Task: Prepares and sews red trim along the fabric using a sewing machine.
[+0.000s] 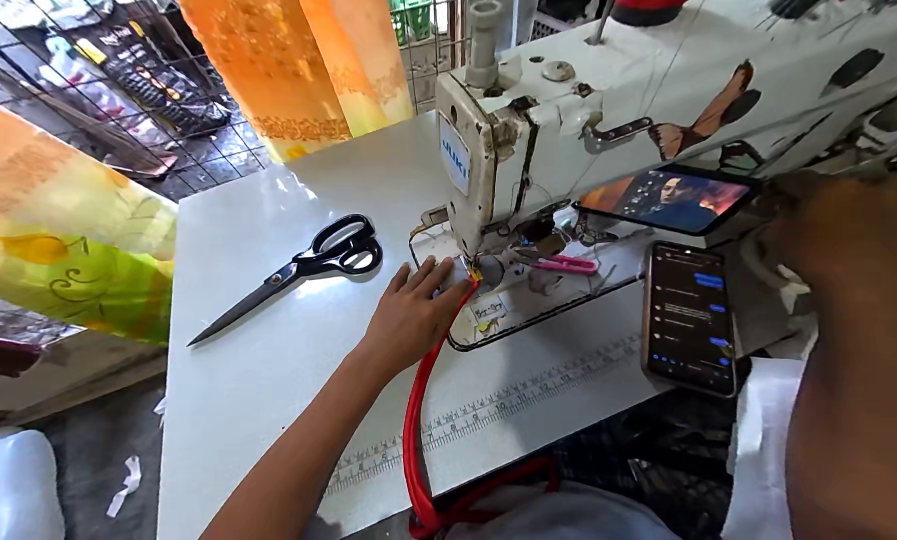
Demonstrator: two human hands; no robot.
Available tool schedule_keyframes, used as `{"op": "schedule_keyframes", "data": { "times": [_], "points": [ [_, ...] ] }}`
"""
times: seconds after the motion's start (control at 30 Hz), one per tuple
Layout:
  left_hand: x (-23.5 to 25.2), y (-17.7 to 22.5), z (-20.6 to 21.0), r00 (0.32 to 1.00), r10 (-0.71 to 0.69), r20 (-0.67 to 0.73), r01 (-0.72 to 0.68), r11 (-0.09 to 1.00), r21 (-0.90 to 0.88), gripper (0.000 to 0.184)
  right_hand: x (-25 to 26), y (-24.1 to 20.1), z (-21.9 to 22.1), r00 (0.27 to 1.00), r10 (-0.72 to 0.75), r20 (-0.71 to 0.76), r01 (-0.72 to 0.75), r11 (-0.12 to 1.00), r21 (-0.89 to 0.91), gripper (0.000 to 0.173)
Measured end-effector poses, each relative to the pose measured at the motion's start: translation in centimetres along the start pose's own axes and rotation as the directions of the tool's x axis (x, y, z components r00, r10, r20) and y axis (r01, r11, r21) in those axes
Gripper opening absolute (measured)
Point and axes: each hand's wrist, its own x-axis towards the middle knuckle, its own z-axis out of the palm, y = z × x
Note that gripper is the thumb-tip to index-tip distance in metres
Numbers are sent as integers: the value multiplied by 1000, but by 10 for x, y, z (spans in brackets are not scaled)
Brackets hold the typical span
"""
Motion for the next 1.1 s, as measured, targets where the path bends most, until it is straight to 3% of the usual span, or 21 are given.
{"op": "schedule_keyframes", "data": {
  "times": [0.33,0.6,0.7,0.8,0.97,1.1],
  "points": [
    [-1,-6,0,999,47,-13,-47,999,-5,39,7,-2,5,989,48,141,-41,998,-52,26],
    [0,-1,3,999,14,-34,-13,1000,28,39,-1,-6,-10,1000,-7,26,7,1000,4,26],
    [1,0,3,999,16,-48,-14,999,51,38,-23,-5,-8,995,-78,-57,82,995,61,29],
    [0,0,5,999,11,-51,-10,999,33,38,-56,-32,-3,977,-152,-152,168,981,98,34],
    [1,3,7,998,-46,-47,44,998,-34,39,-96,-96,46,899,-428,-90,437,867,239,27],
    [-1,5,9,995,-80,-68,78,997,-30,39,-100,-123,85,885,-455,-98,465,856,227,28]
  ]
}}
